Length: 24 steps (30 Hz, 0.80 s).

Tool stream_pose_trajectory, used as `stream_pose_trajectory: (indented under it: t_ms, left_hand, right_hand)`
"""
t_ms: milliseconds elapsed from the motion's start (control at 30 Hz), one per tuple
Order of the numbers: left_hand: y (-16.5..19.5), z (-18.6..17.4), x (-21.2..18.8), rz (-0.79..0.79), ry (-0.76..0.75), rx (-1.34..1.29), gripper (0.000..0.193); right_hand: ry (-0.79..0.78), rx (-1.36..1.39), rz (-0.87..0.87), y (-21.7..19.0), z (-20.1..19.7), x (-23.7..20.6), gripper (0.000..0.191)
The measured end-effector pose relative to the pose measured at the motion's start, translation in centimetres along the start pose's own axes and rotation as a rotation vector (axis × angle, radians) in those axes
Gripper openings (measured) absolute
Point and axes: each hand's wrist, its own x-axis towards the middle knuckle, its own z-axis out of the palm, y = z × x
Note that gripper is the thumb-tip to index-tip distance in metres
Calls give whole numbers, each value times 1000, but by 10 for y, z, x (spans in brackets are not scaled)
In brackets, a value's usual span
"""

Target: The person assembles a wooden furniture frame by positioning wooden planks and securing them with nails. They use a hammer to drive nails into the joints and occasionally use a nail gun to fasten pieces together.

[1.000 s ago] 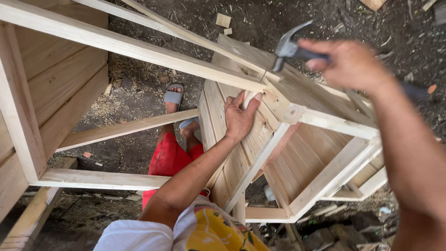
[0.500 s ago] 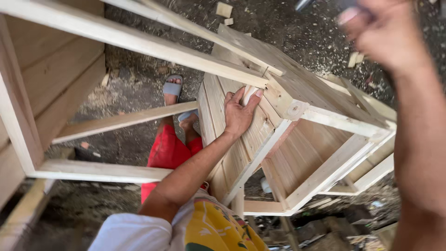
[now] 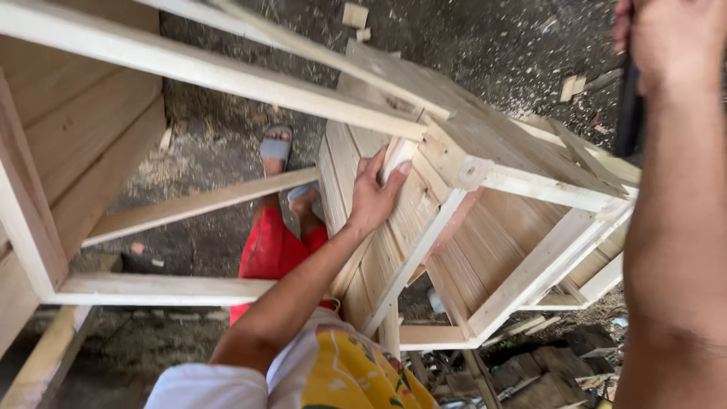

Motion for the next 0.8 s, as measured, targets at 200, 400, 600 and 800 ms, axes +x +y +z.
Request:
stream_pose_trajectory:
  t_ms: [200, 400, 600, 800]
  left_hand:
    - [-10, -5, -10, 26, -12, -21, 59]
    - [-4, -10, -7, -24, -31, -6, 62]
    - [6, -14, -6, -34, -72, -46, 61]
    - [5, -15, -4, -7, -99, -63, 61]
  right_hand:
    - [-463, -544, -863, -37, 44, -53, 42]
    - [64, -69, 14, -50, 11, -26, 41]
    - [-547, -434, -683, -35, 35, -35, 42]
    - [84, -109, -111, -51, 18, -17, 42]
